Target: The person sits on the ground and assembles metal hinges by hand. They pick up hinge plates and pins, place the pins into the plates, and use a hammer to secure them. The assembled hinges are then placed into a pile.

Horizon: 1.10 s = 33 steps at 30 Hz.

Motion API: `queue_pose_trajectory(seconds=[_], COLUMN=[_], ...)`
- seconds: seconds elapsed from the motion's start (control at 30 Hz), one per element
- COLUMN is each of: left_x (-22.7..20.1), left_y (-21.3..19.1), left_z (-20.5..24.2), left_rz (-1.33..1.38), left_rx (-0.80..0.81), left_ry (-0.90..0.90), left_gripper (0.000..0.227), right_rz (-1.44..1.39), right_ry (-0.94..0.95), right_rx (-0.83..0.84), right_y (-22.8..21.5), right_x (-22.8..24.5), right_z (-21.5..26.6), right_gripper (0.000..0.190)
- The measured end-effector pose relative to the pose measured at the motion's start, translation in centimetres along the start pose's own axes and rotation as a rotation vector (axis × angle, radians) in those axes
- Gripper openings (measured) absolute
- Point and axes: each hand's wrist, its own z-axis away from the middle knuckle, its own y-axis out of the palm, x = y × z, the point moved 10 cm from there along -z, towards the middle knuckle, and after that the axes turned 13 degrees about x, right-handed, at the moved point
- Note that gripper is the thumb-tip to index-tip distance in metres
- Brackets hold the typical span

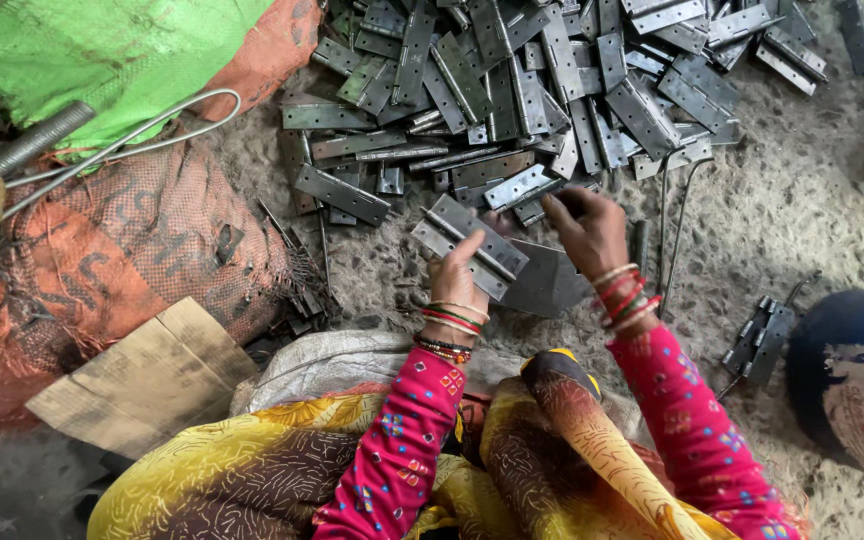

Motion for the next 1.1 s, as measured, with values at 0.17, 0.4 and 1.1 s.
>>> queue_pose_trajectory(seconds=[0.17,0.4,1.1], left_x=[-2.7,-2.4,-0.8], left_y=[0.8,-0.7,-0.2], left_z=[-0.3,0.4,-0.5], left_rz=[0.0,0.021,0.134], left_rx=[-0.036,-0.209,-0.05], left_ry=[0.235,0.136,0.159], left_gripper=[0.036,0.041,0.03], right_rz=[0.586,0.773,0.801], right_ry=[-0.53,-0.618,-0.563], right_rx=[-0.195,-0.085,0.01], right_y=[4.1,7.7,7.4], right_x=[7.1,8.1,6.1], right_z=[-5.7,-7.8,-6.6], right_gripper=[0.026,0.008,0.035])
